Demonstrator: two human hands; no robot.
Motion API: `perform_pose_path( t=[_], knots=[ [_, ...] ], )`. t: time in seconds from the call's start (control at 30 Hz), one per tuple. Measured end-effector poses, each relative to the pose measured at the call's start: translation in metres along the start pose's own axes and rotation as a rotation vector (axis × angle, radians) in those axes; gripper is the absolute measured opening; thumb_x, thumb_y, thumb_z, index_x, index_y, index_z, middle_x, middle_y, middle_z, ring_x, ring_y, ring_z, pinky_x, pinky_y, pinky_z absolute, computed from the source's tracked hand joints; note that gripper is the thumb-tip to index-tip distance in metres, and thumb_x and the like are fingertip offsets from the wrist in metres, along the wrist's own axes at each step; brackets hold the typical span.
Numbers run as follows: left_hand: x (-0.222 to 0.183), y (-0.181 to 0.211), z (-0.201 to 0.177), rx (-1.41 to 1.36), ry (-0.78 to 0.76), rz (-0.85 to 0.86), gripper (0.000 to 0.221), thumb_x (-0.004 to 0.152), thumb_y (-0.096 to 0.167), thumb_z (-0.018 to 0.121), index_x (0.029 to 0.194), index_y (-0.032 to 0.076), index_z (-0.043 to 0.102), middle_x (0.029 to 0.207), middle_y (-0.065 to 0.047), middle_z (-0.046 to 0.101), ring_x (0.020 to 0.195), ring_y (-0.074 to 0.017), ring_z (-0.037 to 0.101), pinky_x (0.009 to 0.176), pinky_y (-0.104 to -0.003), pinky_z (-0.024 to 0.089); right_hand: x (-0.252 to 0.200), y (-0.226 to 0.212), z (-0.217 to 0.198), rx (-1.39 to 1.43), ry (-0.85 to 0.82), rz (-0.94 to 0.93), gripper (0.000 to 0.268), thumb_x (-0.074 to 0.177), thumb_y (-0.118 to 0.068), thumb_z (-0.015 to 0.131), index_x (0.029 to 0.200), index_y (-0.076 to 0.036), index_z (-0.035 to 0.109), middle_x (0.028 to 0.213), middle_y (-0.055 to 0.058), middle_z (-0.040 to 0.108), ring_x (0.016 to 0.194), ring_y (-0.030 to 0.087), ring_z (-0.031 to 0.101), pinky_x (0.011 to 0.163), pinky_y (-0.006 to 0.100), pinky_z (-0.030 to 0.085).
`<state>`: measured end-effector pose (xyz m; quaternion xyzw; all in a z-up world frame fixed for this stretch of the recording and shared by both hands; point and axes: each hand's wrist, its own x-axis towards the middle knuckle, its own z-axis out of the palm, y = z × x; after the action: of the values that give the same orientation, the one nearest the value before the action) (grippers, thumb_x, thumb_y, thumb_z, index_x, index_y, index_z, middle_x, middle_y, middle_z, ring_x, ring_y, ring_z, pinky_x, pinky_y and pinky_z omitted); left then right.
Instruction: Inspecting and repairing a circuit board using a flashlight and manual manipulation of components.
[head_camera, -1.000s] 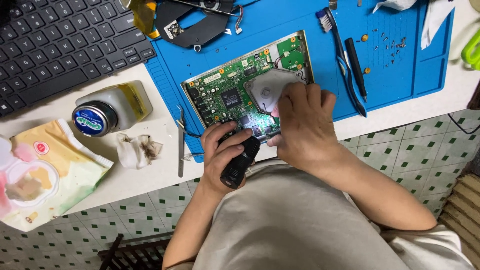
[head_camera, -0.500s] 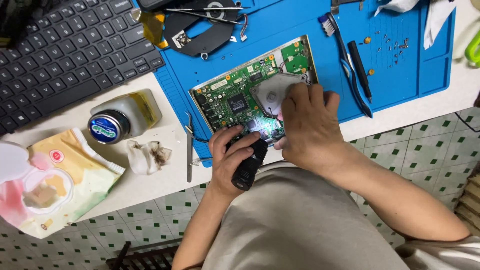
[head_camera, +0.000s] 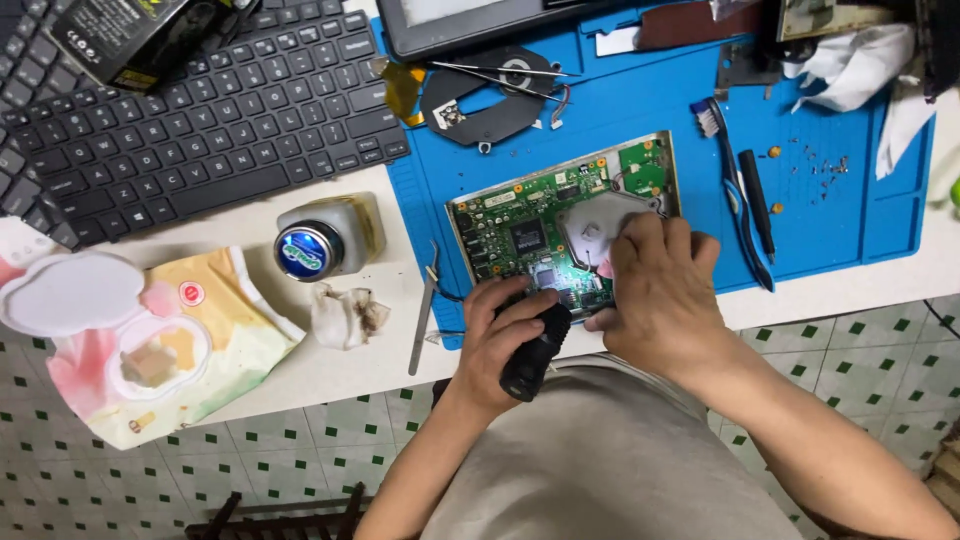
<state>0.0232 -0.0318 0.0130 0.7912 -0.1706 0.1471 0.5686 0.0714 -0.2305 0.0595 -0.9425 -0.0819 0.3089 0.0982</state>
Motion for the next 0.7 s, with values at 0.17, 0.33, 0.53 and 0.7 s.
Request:
perform_pose_path(
  t=[0.17, 0.33, 0.53, 0.7],
  knots=[
    [-0.014, -0.017, 0.001, -0.005, 0.345, 0.046, 0.028, 0.096, 0.024, 0.070, 0.110, 0.007, 0.051, 0.114, -0.027, 0.072, 0.108, -0.0470, 0.065, 0.098, -0.064, 0.050, -0.004, 0.001, 0.001, 0.052, 0.053, 0.006, 0.059, 0.062, -0.047, 0.088, 0.102, -0.013, 0.061, 0.112, 0.007, 0.045, 0.115, 0.038, 0.042, 0.105, 0.054, 0.025],
    [-0.004, -0.019, -0.002, 0.084, 0.446, -0.019, 0.035, 0.094, 0.009, 0.071, 0.116, 0.003, 0.045, 0.120, -0.028, 0.067, 0.111, -0.0453, 0.065, 0.098, -0.059, 0.052, -0.004, 0.004, 0.005, 0.061, 0.073, 0.009, 0.058, 0.059, -0.045, 0.089, 0.100, -0.013, 0.064, 0.111, 0.006, 0.047, 0.114, 0.038, 0.045, 0.106, 0.054, 0.027],
    [-0.001, -0.026, 0.004, 0.072, 0.435, -0.027, 0.032, 0.096, 0.001, 0.065, 0.119, 0.005, 0.044, 0.126, -0.027, 0.063, 0.117, -0.0423, 0.063, 0.101, -0.057, 0.051, -0.001, 0.005, 0.006, 0.079, 0.062, 0.029, 0.056, 0.057, -0.041, 0.093, 0.096, -0.013, 0.063, 0.110, 0.006, 0.047, 0.115, 0.036, 0.044, 0.107, 0.053, 0.027],
    [-0.005, -0.028, 0.005, 0.076, 0.429, -0.023, 0.033, 0.092, -0.004, 0.065, 0.116, 0.004, 0.044, 0.125, -0.029, 0.064, 0.113, -0.0436, 0.065, 0.096, -0.056, 0.053, 0.002, 0.002, 0.000, 0.060, -0.021, 0.061, 0.055, 0.059, -0.041, 0.093, 0.098, -0.014, 0.064, 0.112, 0.006, 0.047, 0.117, 0.036, 0.044, 0.109, 0.054, 0.026]
  ],
)
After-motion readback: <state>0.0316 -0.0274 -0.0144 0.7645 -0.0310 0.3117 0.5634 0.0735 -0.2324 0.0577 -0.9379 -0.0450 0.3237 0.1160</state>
